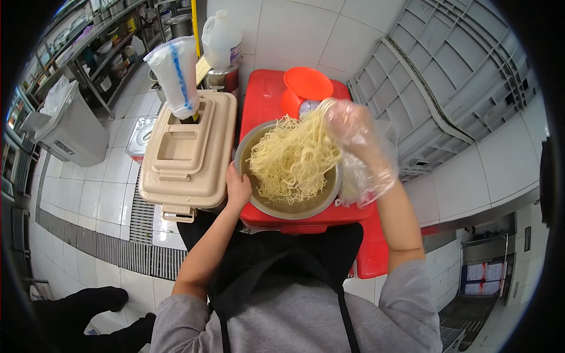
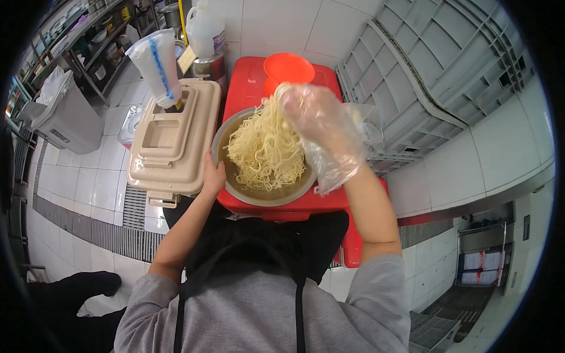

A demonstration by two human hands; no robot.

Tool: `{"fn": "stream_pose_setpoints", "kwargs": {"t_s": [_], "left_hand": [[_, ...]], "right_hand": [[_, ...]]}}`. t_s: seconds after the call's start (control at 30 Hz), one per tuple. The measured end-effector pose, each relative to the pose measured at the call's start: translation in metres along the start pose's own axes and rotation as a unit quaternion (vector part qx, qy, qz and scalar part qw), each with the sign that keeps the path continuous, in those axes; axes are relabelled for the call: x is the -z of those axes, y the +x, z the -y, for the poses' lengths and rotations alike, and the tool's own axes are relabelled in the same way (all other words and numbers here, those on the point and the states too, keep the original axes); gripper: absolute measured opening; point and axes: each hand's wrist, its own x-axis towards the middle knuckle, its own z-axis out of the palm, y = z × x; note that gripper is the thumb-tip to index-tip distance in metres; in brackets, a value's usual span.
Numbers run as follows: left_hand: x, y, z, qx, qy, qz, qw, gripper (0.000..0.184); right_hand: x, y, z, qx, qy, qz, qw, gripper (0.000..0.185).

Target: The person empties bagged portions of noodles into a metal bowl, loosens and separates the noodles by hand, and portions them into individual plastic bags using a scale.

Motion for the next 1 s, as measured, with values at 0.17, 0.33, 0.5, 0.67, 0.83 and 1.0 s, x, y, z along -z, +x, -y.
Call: {"fn": "stream_pose_setpoints", "kwargs": {"t_s": [0.17,0.33,0.5,0.67,0.83,1.0], "left_hand": [[0.0,0.0,0.0,0.003,-0.002,0.004,1.0,0.053],[0.001,-0.002,-0.005,0.004,0.006,-0.001,1.0,0.053],[0.002,-0.001,-0.003,-0.004,-0.001,0.002,1.0,0.053],[-0.002,0.0,0.001,-0.01,0.009,-0.005,1.0,0.053],[-0.003,-0.005,-0.004,-0.001,0.011,-0.035,0.999,0.052],[-0.001,-0.007,-0.009,-0.013,-0.004,-0.009,1.0,0.053]], "right_hand": [[0.038,0.011,0.011,0.031,0.24,-0.153,0.958,0.04],[0.054,0.038,-0.003,0.069,0.153,0.055,0.984,0.042],[-0.01,0.036,-0.048,0.116,0.568,0.243,0.778,0.049],[-0.164,0.037,-0.084,0.002,0.138,0.131,0.982,0.066],[-0.218,-0.017,-0.071,0.14,-0.047,0.114,0.982,0.061],[-0.202,-0.056,-0.062,0.144,-0.063,0.11,0.981,0.046]]}}
